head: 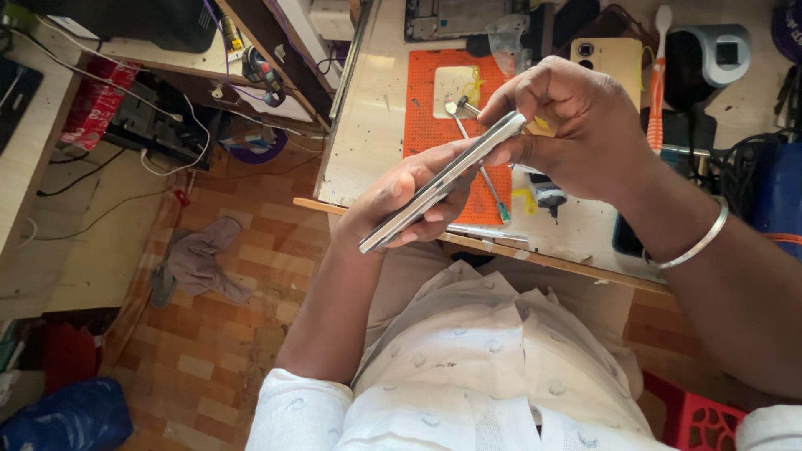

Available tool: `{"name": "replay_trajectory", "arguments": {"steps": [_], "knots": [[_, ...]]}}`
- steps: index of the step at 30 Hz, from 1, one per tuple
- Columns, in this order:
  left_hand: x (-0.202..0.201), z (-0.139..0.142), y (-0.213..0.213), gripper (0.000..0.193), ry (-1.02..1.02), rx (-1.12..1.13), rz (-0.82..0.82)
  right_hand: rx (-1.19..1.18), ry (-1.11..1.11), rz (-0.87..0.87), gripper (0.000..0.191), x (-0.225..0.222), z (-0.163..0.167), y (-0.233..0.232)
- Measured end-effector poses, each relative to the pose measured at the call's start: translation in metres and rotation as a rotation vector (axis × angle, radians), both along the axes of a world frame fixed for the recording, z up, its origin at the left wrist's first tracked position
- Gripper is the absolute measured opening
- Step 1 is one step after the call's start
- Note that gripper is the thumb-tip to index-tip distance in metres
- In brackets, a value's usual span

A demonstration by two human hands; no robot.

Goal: The person pries open the back cover of a smartphone using a metal pry tool, working around the edges of the device. They then lift off the cover, expose the internal battery and components, and press and reposition the phone's parts while holding it over the workbench.

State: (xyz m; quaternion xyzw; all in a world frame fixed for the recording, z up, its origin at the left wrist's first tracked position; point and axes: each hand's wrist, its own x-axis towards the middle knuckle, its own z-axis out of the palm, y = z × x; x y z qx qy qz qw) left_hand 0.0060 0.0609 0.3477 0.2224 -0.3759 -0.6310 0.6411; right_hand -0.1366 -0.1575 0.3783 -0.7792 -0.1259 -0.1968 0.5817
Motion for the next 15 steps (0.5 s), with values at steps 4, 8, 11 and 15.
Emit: {"name": "replay_trajectory", "arguments": {"steps": [4,8,11,15], "knots": [[0.002,-0.006,-0.001,0.109,0.031,0.023,-0.003,0.039,0.013,0.029,0.027,0.002,-0.003,-0.003],[0.003,-0.015,0.000,0.103,0.101,0.016,-0.011,0.064,0.051,0.012,0.023,0.002,-0.007,-0.005],[0.004,-0.021,-0.001,0.100,0.170,0.014,-0.029,0.105,0.127,-0.038,0.021,0.002,-0.010,-0.004],[0.006,-0.023,-0.005,0.101,0.222,-0.019,-0.092,0.063,0.125,-0.106,0.024,0.004,-0.008,0.000]]}}
